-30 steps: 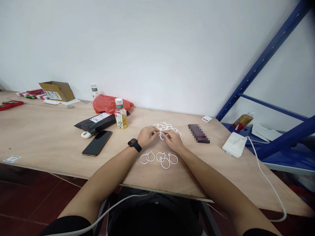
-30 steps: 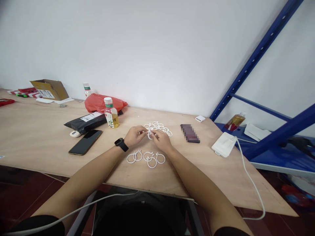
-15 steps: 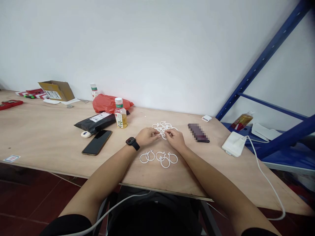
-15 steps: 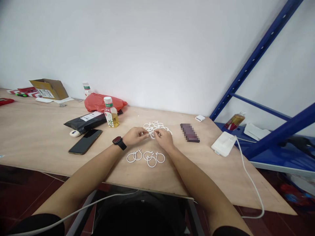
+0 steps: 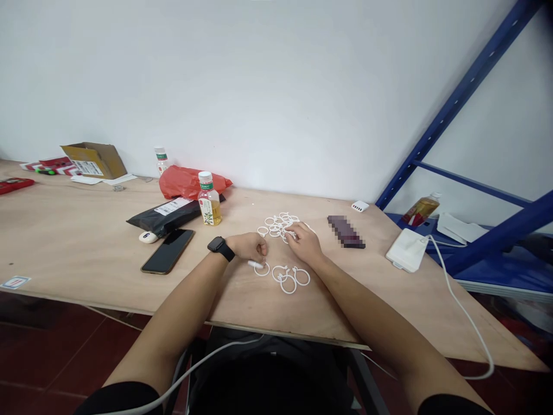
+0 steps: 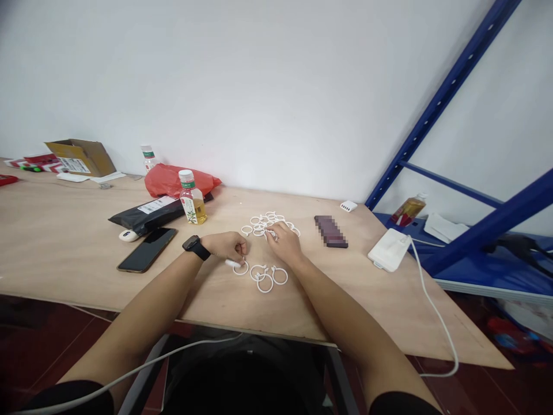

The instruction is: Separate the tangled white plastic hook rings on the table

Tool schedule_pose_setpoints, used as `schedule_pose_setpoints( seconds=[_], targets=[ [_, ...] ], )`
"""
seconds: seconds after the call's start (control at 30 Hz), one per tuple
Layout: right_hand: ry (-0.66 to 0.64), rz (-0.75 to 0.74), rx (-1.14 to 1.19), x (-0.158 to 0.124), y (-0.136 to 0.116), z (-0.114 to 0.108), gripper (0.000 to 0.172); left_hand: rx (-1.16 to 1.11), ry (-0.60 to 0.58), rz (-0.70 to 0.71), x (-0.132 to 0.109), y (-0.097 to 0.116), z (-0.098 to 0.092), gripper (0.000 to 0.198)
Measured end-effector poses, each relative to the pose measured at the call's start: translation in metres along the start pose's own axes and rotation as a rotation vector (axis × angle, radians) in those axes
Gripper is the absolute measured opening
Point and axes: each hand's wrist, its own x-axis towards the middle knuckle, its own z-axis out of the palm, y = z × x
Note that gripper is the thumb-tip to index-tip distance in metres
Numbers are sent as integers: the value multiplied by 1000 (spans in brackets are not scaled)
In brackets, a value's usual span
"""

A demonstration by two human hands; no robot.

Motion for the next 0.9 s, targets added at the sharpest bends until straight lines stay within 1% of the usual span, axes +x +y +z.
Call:
schedule_pose_setpoints(
  seconds=[0.1, 0.2, 0.27, 0.33, 0.43, 0.57, 0.7, 0.8, 0.9],
  targets=[
    [-8, 6, 3, 1, 2, -1, 16, 112, 126, 14, 6, 0, 4, 7],
    [-27, -14, 18, 1, 4, -3, 16, 273, 263, 49, 11, 2, 10, 11],
    [-66, -34, 27, 0, 3, -2, 16, 340, 374, 73, 13, 4, 12, 14],
    [-120, -55, 35, -1, 1, -1, 18, 364, 467, 92, 14, 6, 14, 16],
    [-188, -79, 50, -2, -2, 3, 24, 352, 559, 117, 15, 10, 17, 19],
    [-210, -97, 81, -2, -5, 4, 27, 282, 603, 232, 17, 14, 22, 16],
    [-167, -105, 124, -1, -4, 3, 25, 197, 656, 329, 21, 13, 28, 14],
    [-127, -98, 142, -1, -4, 2, 23, 179, 701, 367, 21, 13, 28, 12],
    [-103, -96, 140, -1, -3, 2, 22, 181, 698, 361, 19, 14, 26, 12]
  ],
)
